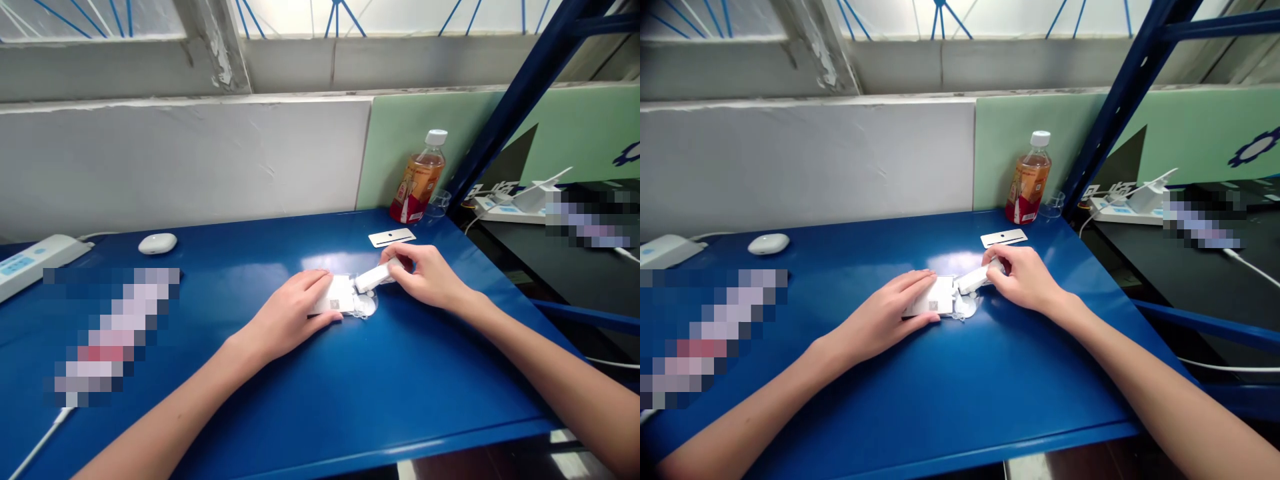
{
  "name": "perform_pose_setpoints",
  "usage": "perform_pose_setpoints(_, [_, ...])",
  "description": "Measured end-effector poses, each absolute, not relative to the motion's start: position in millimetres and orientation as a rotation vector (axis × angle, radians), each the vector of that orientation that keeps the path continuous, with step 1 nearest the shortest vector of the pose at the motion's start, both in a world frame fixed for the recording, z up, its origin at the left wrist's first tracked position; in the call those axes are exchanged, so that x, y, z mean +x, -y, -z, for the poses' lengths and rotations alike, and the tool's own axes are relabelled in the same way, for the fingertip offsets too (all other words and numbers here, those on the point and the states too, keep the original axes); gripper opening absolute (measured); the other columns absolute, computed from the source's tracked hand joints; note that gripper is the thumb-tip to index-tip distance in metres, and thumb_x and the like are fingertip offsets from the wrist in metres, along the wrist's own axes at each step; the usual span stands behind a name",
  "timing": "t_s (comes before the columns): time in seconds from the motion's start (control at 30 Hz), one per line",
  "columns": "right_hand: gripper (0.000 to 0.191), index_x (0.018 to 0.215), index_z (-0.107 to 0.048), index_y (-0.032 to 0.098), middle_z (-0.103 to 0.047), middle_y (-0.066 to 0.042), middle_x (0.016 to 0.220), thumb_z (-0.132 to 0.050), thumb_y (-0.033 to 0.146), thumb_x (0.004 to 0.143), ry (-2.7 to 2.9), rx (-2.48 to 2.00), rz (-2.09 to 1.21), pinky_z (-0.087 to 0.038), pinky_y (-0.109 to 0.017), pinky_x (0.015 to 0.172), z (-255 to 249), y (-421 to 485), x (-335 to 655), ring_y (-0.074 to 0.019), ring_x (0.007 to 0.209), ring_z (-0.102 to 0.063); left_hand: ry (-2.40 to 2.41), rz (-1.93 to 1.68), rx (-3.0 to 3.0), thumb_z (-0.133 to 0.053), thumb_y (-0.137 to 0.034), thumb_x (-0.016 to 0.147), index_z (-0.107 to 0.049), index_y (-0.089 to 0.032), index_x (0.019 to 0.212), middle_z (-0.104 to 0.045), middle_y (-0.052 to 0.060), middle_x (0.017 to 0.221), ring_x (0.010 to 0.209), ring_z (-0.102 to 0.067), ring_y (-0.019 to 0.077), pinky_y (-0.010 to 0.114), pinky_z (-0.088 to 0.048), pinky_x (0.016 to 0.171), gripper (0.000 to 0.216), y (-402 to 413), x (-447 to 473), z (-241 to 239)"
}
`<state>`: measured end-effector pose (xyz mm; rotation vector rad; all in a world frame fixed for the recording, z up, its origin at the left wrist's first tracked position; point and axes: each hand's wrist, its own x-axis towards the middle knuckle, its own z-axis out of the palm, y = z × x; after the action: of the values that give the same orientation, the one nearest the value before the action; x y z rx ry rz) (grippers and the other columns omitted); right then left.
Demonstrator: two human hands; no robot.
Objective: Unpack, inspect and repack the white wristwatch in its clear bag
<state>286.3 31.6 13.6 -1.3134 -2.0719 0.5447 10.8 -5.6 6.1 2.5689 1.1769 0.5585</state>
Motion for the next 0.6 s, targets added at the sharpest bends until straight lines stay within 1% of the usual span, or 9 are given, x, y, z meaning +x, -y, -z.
perform_pose_setpoints(0.17, [0.014, 0.072, -0.064, 0.02, -0.065, -0.001, 0.07, -0.051, 0.017, 0.077, 2.009, -1.327, -0.726, -0.038, -0.029, 0.057, -15.1, -32.1, 285.6, -0.0166, 0.064, -0.054, -1.202, -0.629, 2.578, -0.06, -0.044, 0.094, -0.054, -0.016, 0.134, -0.061, 0.017, 0.134, 0.123, -0.056, 0.032, 0.049, -0.048, 0.103, 0.049, 8.9, 15.1, -3.4])
perform_pose_setpoints(0.3, [0.012, 0.078, -0.067, 0.019, -0.065, -0.002, 0.074, -0.056, 0.022, 0.08, 1.944, -1.27, -0.892, -0.042, -0.029, 0.058, -13.4, -31.9, 283.8, -0.0164, 0.064, -0.055, -1.199, -0.701, 2.579, -0.059, -0.042, 0.095, -0.053, -0.019, 0.135, -0.061, 0.015, 0.132, 0.123, -0.056, 0.0322, 0.051, -0.048, 0.101, 0.046, 10.3, 15.1, -2.1])
perform_pose_setpoints(0.37, [0.012, 0.083, -0.068, 0.018, -0.064, -0.002, 0.071, -0.06, 0.027, 0.082, 1.929, -1.234, -0.957, -0.041, -0.028, 0.056, -11.4, -31.4, 282.8, -0.0154, 0.06, -0.054, -1.206, -0.733, 2.578, -0.059, -0.042, 0.096, -0.053, -0.02, 0.136, -0.061, 0.015, 0.132, 0.123, -0.056, 0.0323, 0.052, -0.049, 0.101, 0.046, 10.6, 14.5, -1.5])
perform_pose_setpoints(0.47, [0.019, 0.089, -0.068, 0.018, -0.057, 0.001, 0.06, -0.063, 0.036, 0.085, 1.957, -1.196, -1.045, -0.038, -0.026, 0.051, -8.8, -29.2, 281.1, -0.0134, 0.053, -0.049, -1.211, -0.74, 2.581, -0.058, -0.041, 0.096, -0.052, -0.02, 0.136, -0.061, 0.015, 0.131, 0.122, -0.057, 0.032, 0.051, -0.049, 0.101, 0.046, 10.6, 13.7, -0.9])
perform_pose_setpoints(0.53, [0.022, 0.091, -0.068, 0.019, -0.055, 0.002, 0.058, -0.062, 0.039, 0.087, 2.043, -1.181, -0.987, -0.038, -0.026, 0.05, -7.7, -26.8, 280.0, -0.0129, 0.052, -0.048, -1.207, -0.729, 2.584, -0.059, -0.041, 0.095, -0.052, -0.02, 0.135, -0.062, 0.015, 0.131, 0.121, -0.057, 0.0319, 0.05, -0.049, 0.101, 0.046, 10.4, 13.4, -0.5])
perform_pose_setpoints(0.6, [0.02, 0.095, -0.067, 0.02, -0.057, 0.002, 0.06, -0.06, 0.038, 0.089, 2.165, -1.167, -0.818, -0.038, -0.026, 0.052, -7.2, -24.2, 279.3, -0.013, 0.053, -0.05, -1.2, -0.717, 2.585, -0.06, -0.041, 0.094, -0.053, -0.019, 0.134, -0.062, 0.014, 0.131, 0.121, -0.057, 0.0318, 0.049, -0.049, 0.101, 0.046, 10.2, 13.2, 0.0])
